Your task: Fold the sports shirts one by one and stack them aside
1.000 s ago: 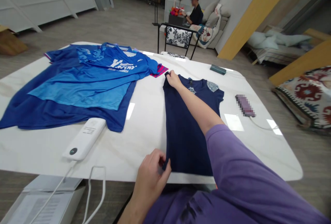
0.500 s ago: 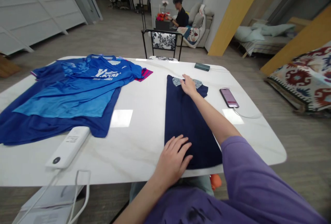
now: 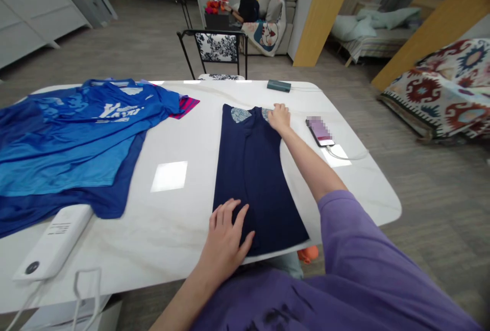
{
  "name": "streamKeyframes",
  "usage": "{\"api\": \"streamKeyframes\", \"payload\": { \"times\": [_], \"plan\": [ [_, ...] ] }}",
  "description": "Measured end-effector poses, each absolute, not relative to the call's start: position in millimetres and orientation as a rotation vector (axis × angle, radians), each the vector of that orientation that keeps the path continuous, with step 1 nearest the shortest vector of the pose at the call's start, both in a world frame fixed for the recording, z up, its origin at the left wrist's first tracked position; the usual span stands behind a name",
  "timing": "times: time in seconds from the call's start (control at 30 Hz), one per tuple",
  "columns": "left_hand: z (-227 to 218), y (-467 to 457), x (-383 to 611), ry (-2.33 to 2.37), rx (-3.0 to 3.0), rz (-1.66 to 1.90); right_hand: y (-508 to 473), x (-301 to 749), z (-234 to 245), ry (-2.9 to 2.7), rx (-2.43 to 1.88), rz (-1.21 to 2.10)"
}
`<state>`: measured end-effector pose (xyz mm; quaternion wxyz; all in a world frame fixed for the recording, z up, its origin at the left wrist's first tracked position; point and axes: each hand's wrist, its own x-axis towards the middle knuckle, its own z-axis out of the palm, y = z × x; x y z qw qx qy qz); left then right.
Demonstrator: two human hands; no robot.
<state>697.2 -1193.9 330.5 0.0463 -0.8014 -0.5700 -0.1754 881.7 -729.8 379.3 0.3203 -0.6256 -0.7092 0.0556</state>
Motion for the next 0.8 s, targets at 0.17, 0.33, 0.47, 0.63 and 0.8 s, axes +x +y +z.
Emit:
{"api": "streamKeyframes", "payload": {
  "times": [0.17,0.33,0.47,0.63,0.8],
  "plan": [
    [346.5,-1168.9,791.4,-1.593,-2.869,-0.435,-710.6,955.8,370.0,-1.757,-1.88,0.319],
    [330.5,-1145.8,847.3,-1.449,-2.975,-0.226,-711.6,957.2,365.1,-1.852,-1.756,0.396],
    [321.0,-1143.7,857.0,-1.497,-2.957,-0.104,-711.4,953.5,369.3,-1.867,-1.587,0.475],
    [321.4,-1148.7,867.3,-1.698,-2.884,-0.079,-713.1,956.8,379.0,-1.758,-1.538,0.604],
    [339.9,-1154.1,847.9,-1.868,-2.928,-0.166,-712.5,944.1,398.4,-1.649,-1.509,0.822]
  ]
}}
